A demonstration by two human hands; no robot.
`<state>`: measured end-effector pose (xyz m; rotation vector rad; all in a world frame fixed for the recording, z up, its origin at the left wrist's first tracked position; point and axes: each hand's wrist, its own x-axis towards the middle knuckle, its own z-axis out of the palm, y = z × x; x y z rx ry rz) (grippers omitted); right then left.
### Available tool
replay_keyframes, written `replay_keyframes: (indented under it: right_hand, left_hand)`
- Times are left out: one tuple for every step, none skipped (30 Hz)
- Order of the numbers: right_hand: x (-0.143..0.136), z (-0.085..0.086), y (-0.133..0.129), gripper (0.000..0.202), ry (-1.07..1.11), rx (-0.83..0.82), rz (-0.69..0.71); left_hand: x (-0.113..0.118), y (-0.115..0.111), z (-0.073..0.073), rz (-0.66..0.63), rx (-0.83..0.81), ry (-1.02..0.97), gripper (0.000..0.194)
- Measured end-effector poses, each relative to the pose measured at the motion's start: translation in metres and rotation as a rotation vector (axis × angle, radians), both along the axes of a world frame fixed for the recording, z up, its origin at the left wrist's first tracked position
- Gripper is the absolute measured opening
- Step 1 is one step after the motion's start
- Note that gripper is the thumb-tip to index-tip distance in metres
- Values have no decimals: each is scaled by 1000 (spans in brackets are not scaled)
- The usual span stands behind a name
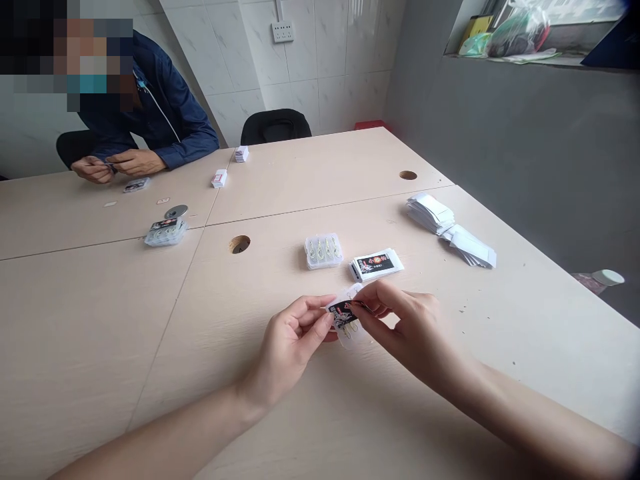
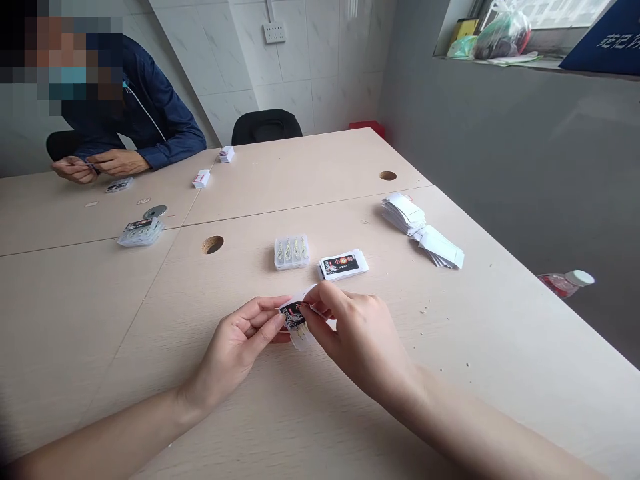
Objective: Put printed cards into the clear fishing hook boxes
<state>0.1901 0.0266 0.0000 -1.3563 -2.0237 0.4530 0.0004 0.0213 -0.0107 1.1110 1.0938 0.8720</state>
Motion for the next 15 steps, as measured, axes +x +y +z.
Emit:
replay_keyframes:
  right_hand:
    - [0, 0, 0, 10, 1, 4, -2]
    - [0, 0, 0, 10, 3, 9, -3]
    - [0, 0, 0, 10, 5, 14, -5]
    - [0, 1, -1, 10, 8, 18, -7]
    - [0, 1, -1, 10, 11, 19, -8]
    - [0, 1, -1, 11, 14, 14, -9]
    - [0, 2, -1, 11, 17, 4, -9]
    - [0, 3, -1, 11, 21, -9, -9]
    - [-1, 4, -1, 12, 24, -24, -8]
    - [-1, 4, -1, 12, 28, -39, -7]
    - [-1, 5, -1, 12, 33, -51, -7]
    - [-1, 5, -1, 12, 39, -61, -6]
    - [-2, 5, 0, 12, 45, -68, -7]
    - [-2, 5, 0, 12, 52, -75, -7]
    - [-2, 5, 0, 11, 59, -82, -7]
  left_hand:
    - [0, 0, 0, 2, -4, 1, 30]
    - [1, 0, 1, 5, -5, 2, 30]
    - [1, 0, 1, 9, -6, 3, 30]
    - [1, 0, 1, 11, -3, 3, 29]
    - [1, 0, 1, 12, 0, 2, 29]
    - [1, 0, 1, 12, 4, 0, 29]
    - [1, 0, 1, 10, 6, -1, 29]
    - [1, 0, 1, 8, 5, -1, 29]
    - [1, 0, 1, 6, 1, 0, 29]
    - [0, 0, 1, 4, -4, 1, 29]
    - [0, 0, 1, 3, -7, 2, 29]
    - [0, 0, 1, 1, -8, -1, 29]
    - [0, 0, 1, -1, -5, -5, 29]
    - [0, 0, 1, -3, -2, -10, 29]
    - [0, 0, 1, -6, 2, -14, 30]
